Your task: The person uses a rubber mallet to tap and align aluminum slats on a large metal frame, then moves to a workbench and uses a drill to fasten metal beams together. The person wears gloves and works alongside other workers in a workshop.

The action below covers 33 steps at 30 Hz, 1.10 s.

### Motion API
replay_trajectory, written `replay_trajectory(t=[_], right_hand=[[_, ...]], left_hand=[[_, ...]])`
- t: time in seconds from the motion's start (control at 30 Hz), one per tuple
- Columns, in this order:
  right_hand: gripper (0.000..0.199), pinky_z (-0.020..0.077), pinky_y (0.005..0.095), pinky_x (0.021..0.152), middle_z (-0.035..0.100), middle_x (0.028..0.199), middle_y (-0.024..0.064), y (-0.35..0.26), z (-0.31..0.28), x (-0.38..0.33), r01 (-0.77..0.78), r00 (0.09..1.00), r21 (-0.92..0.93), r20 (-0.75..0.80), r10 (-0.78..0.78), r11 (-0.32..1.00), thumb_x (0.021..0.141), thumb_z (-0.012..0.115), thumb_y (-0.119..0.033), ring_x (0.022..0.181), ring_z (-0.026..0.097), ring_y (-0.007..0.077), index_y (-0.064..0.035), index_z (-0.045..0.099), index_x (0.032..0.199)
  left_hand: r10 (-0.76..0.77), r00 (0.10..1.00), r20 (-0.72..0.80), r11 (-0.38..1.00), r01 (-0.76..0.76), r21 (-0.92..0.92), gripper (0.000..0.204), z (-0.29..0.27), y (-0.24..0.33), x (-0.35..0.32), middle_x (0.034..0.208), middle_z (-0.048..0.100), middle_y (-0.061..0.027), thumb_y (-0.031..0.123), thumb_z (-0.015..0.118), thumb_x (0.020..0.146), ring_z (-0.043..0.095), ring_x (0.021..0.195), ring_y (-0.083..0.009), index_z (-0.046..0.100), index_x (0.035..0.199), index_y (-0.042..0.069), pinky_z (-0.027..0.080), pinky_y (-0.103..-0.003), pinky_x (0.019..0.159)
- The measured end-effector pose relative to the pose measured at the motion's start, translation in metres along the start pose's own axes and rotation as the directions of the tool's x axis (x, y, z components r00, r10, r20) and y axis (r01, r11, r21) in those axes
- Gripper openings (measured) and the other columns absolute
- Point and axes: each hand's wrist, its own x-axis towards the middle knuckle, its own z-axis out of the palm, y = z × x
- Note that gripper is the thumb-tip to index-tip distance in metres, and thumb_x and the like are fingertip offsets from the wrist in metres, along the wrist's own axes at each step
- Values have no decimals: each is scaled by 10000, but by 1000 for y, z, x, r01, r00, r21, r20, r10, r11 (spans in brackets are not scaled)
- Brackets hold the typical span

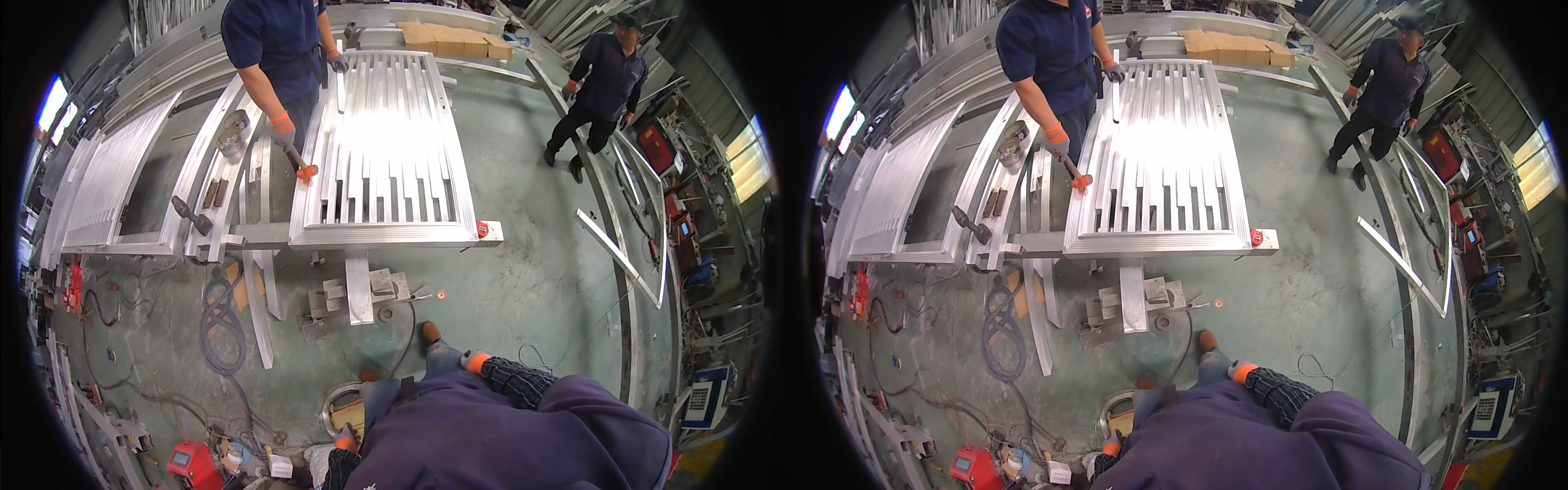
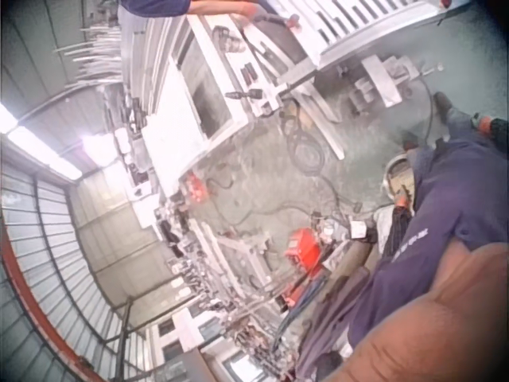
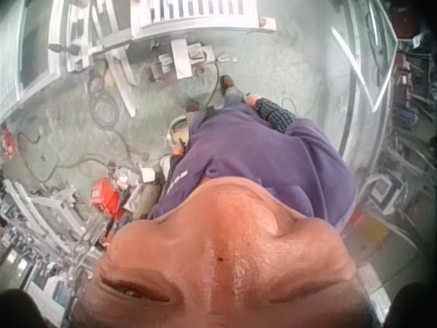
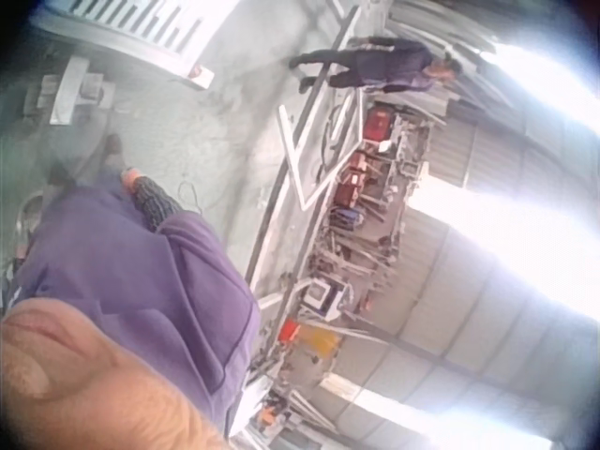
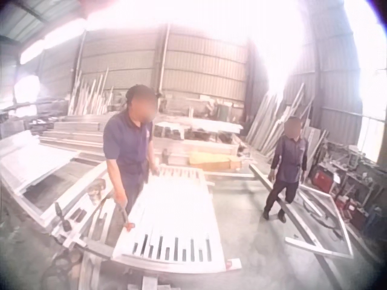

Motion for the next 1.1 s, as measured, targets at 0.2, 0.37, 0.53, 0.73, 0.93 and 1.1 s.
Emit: replay_trajectory(t=[0.2, 0.37, 0.53, 0.73, 0.93, 1.1], right_hand=[[455, 517, 476, 970, 715, 1167, 246, -48, -58, -23, 47, 998, 107, -34, -43, 993, 925, 541, -395, 1145, 667, 413, -51, 739, 1148], [444, 514, 494, 962, 711, 1154, 243, -72, -68, 2, 156, 987, 117, -57, -150, 981, 927, 513, -394, 1129, 650, 447, -59, 739, 1109], [416, 510, 498, 949, 710, 1138, 237, -87, -73, 20, 233, 972, 130, -4, -234, 964, 926, 505, -385, 1114, 647, 451, -62, 744, 1033], [481, 491, 474, 1041, 697, 1235, 232, -71, -76, 43, 99, 994, 85, -45, -95, 991, 916, 546, -454, 1218, 626, 416, -87, 756, 1146], [521, 489, 482, 1057, 675, 1301, 221, -44, -77, 60, -15, 1000, 56, 20, 14, 998, 913, 563, -447, 1244, 617, 410, -45, 736, 1197], [499, 504, 488, 1031, 689, 1268, 223, -50, -62, 61, -72, 997, 103, -30, 76, 992, 913, 554, -426, 1215, 630, 420, -37, 744, 1162]], left_hand=[[-25, 999, -42, 994, 29, 107, 316, -42, -21, 8, 881, 674, -103, 412, 583, 986, 610, 620, -255, 611, 1115, 125, 479, -421, 535], [111, 994, 13, 981, -112, 157, 315, -5, 15, 11, 854, 658, -94, 431, 569, 991, 600, 610, -255, 606, 1085, 133, 471, -420, 528], [241, 967, 79, 947, -252, 201, 317, 39, 46, 11, 827, 642, -85, 449, 555, 995, 589, 599, -256, 600, 1056, 141, 463, -419, 520], [351, 925, 146, 834, -379, 401, 326, 72, 86, 23, 794, 623, -74, 471, 538, 1000, 577, 587, -256, 594, 1021, 151, 454, -418, 512], [328, 928, 175, 788, -371, 492, 340, 85, 126, 46, 761, 604, -63, 494, 521, 1005, 564, 575, -256, 588, 986, 160, 444, -417, 503], [302, 928, 220, 796, -372, 477, 356, 77, 151, 64, 734, 588, -54, 512, 507, 1009, 554, 565, -257, 583, 957, 168, 437, -416, 495]])
